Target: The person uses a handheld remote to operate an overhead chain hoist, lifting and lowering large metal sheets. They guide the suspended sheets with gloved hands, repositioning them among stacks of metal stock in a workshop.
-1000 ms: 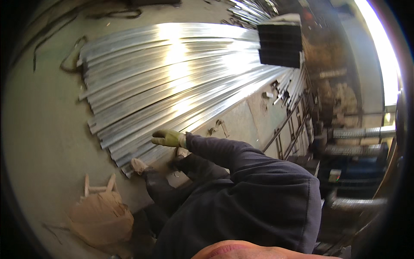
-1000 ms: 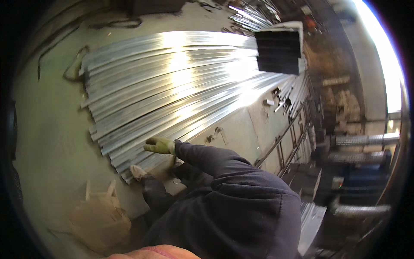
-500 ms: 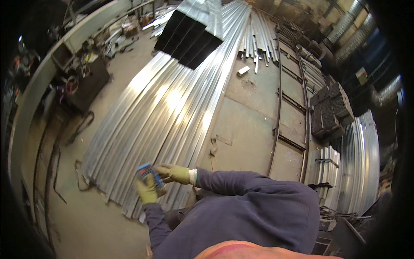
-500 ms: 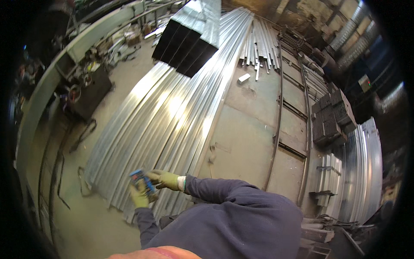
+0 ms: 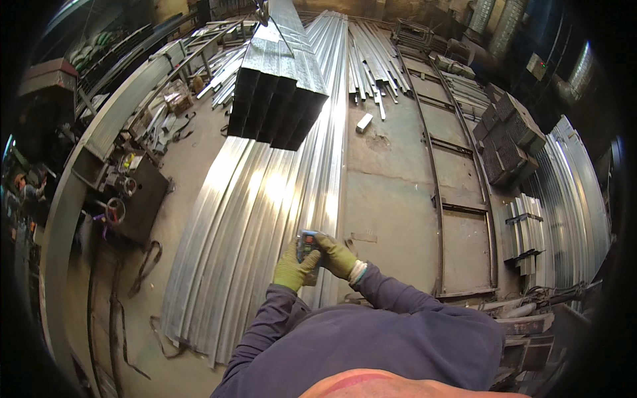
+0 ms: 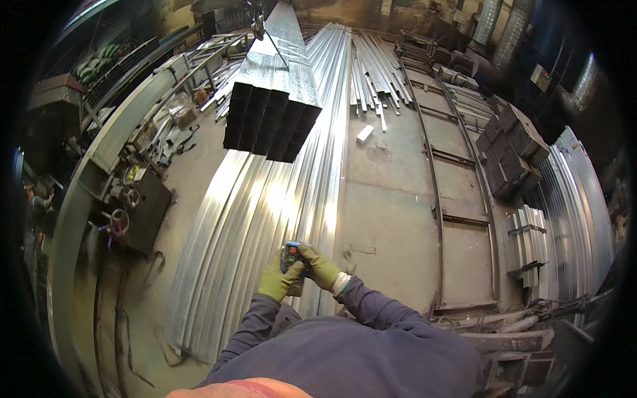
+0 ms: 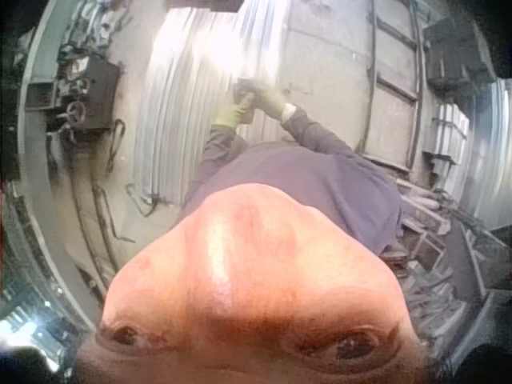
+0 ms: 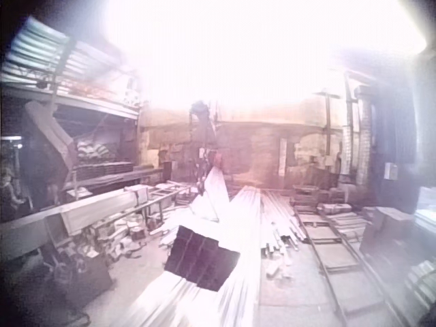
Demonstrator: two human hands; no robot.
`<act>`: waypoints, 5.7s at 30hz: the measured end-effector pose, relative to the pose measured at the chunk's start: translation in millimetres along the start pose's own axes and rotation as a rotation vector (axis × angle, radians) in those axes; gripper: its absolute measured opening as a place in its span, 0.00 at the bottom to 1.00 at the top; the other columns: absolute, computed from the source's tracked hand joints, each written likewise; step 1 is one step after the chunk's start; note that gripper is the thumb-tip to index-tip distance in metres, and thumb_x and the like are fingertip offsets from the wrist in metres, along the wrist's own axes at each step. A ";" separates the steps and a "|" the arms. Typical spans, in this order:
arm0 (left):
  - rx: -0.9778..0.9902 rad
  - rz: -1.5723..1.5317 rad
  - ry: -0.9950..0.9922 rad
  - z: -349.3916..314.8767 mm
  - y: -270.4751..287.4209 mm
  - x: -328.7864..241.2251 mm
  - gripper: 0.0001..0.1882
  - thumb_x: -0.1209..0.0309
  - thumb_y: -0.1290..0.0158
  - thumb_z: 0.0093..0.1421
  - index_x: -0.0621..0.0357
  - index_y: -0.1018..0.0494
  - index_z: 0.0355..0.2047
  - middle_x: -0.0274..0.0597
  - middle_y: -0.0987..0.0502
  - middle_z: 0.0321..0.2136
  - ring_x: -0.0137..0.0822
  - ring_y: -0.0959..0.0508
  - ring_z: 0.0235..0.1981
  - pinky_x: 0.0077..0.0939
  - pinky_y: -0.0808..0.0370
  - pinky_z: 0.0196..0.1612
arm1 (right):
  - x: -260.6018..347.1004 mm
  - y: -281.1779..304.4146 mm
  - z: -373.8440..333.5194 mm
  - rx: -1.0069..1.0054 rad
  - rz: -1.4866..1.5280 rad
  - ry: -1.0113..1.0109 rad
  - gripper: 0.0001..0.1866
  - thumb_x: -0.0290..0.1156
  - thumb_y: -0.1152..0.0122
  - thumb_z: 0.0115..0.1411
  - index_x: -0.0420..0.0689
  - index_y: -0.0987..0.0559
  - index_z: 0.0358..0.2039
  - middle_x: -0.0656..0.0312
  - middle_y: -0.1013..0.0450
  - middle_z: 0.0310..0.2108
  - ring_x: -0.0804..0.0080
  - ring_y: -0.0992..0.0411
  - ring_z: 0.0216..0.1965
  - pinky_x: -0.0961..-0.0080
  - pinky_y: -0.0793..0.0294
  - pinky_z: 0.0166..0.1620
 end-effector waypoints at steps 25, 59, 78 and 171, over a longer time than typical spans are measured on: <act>-0.228 0.777 -0.952 307.2 160.6 -183.8 0.31 0.50 0.32 0.61 0.62 0.20 0.54 0.56 0.19 0.55 0.56 0.23 0.62 0.45 0.28 0.67 | 36.5 23.7 5.1 -0.515 0.114 0.400 0.32 0.62 0.41 0.70 0.46 0.22 0.59 0.62 0.20 0.46 0.67 0.20 0.46 0.62 0.17 0.53; -0.409 1.423 -0.187 511.7 88.1 -231.8 0.43 0.31 0.58 0.70 0.43 0.38 0.75 0.44 0.42 0.77 0.50 0.51 0.80 0.50 0.62 0.80 | 212.6 144.0 -17.9 -0.197 0.263 0.190 0.28 0.28 0.37 0.72 0.42 0.35 0.68 0.60 0.22 0.51 0.69 0.18 0.48 0.64 0.14 0.53; -0.359 1.480 -0.198 508.0 143.2 -198.9 0.43 0.38 0.41 0.63 0.37 0.36 0.74 0.39 0.42 0.77 0.49 0.52 0.80 0.56 0.65 0.80 | 210.2 134.0 8.4 -0.224 0.325 0.154 0.28 0.25 0.38 0.72 0.40 0.35 0.69 0.55 0.23 0.55 0.65 0.20 0.53 0.62 0.15 0.56; -0.516 1.674 -0.388 367.6 234.2 -261.7 0.38 0.64 0.38 0.58 0.34 0.30 0.70 0.36 0.28 0.70 0.47 0.32 0.71 0.48 0.43 0.74 | 230.3 197.9 -180.2 -0.423 0.483 0.093 0.28 0.31 0.31 0.68 0.44 0.29 0.66 0.61 0.21 0.53 0.67 0.20 0.53 0.62 0.16 0.58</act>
Point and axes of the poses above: each hand's wrist, its own z-axis towards the middle knuckle, its own y-axis out of the back of the hand, x = y × z, the point moved 3 cm from there along z, towards the middle knuckle
